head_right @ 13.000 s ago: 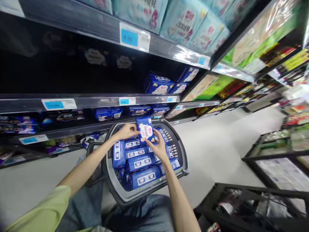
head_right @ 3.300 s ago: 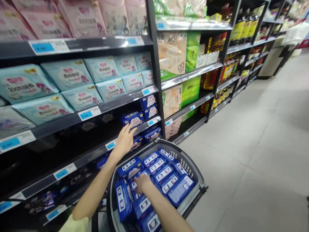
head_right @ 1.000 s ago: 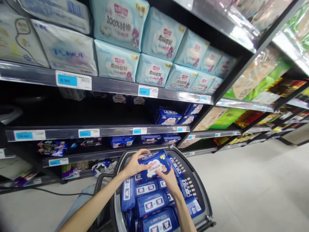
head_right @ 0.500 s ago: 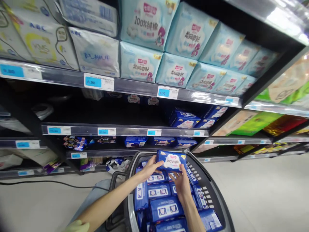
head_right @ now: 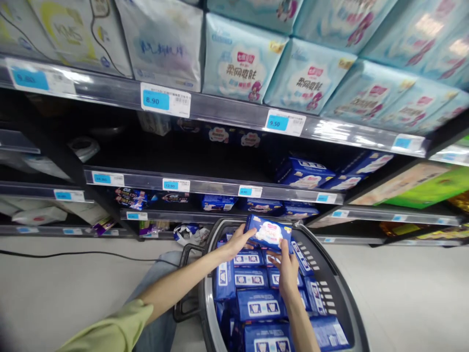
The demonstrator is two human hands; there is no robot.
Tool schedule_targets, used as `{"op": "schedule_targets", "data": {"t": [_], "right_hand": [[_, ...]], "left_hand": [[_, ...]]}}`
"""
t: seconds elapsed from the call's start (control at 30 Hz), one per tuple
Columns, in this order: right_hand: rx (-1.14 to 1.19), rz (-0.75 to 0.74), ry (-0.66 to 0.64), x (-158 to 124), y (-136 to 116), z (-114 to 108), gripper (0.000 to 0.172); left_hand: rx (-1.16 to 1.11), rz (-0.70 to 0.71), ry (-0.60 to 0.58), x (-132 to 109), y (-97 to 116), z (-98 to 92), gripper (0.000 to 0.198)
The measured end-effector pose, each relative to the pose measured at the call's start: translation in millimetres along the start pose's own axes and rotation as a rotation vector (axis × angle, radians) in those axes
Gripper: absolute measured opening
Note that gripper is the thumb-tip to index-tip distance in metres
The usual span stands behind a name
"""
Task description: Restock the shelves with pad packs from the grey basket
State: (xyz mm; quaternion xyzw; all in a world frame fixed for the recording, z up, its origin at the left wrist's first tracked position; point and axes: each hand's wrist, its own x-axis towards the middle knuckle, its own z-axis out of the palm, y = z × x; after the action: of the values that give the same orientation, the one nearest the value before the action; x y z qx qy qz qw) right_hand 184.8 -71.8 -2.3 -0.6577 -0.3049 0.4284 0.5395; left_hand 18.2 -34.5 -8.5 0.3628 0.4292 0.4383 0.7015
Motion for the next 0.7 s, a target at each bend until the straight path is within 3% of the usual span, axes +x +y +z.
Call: {"op": "schedule_targets", "data": {"t": [0.3, 0.7], "right_hand": [[-0.148, -0.015, -0.038, 1, 2, 5, 0.082], [-0.154, -0.076, 0.006, -1, 1, -14, 0.071]], "left_hand": [[0.012, -0.003, 0.046, 2, 0, -0.9, 0.053], [0.181, 0.006, -0.08, -1, -5, 1.6, 0.062]]}}
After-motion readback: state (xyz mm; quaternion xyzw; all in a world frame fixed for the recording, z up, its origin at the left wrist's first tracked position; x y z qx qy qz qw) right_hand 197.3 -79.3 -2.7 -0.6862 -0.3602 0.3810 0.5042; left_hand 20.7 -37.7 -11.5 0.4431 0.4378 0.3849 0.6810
